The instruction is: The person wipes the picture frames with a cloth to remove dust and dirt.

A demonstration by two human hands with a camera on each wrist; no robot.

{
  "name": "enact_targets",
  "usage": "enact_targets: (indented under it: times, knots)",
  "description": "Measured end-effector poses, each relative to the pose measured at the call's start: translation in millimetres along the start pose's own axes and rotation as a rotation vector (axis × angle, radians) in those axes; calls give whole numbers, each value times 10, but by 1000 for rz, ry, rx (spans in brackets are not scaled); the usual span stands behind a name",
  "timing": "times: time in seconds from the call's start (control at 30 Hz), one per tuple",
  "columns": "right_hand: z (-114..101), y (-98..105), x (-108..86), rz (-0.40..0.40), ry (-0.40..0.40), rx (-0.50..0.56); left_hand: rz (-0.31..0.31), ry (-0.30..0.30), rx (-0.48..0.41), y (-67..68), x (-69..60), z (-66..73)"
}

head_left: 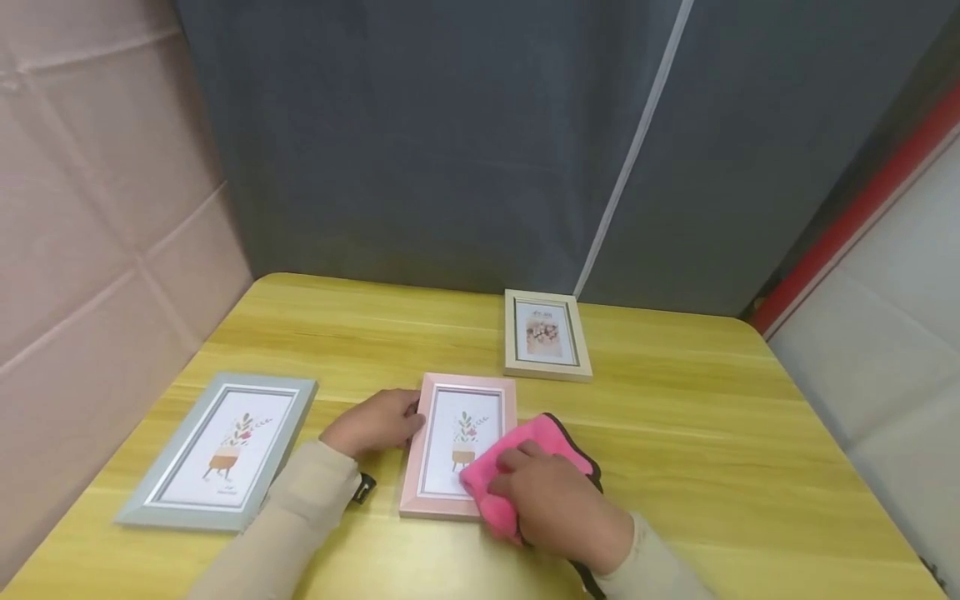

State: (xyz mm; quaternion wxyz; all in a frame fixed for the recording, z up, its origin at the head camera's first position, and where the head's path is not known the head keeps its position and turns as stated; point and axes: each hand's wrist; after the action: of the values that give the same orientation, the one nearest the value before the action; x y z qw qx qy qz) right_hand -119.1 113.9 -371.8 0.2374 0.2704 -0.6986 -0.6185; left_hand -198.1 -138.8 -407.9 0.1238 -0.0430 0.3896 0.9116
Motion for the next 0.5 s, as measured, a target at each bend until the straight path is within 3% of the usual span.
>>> enact_targets:
  times: [0.23,0.5]
  knots:
    - [191,-84,122,94,9,-19,-12,-34,46,16,2,-2]
    - [463,-132,407,117,-134,81,-21,-28,31,17,13,-16]
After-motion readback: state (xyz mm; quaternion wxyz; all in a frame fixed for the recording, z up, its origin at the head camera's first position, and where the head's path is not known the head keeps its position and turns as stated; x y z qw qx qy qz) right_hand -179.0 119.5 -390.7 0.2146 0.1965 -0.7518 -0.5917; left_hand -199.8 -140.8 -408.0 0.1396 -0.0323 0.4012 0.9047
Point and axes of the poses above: each hand's wrist, its own x-axis towards the middle knuckle, its own y-axis out of the back of the hand, z = x × y, and after that the axes turned 8 degrees about z, right-handed
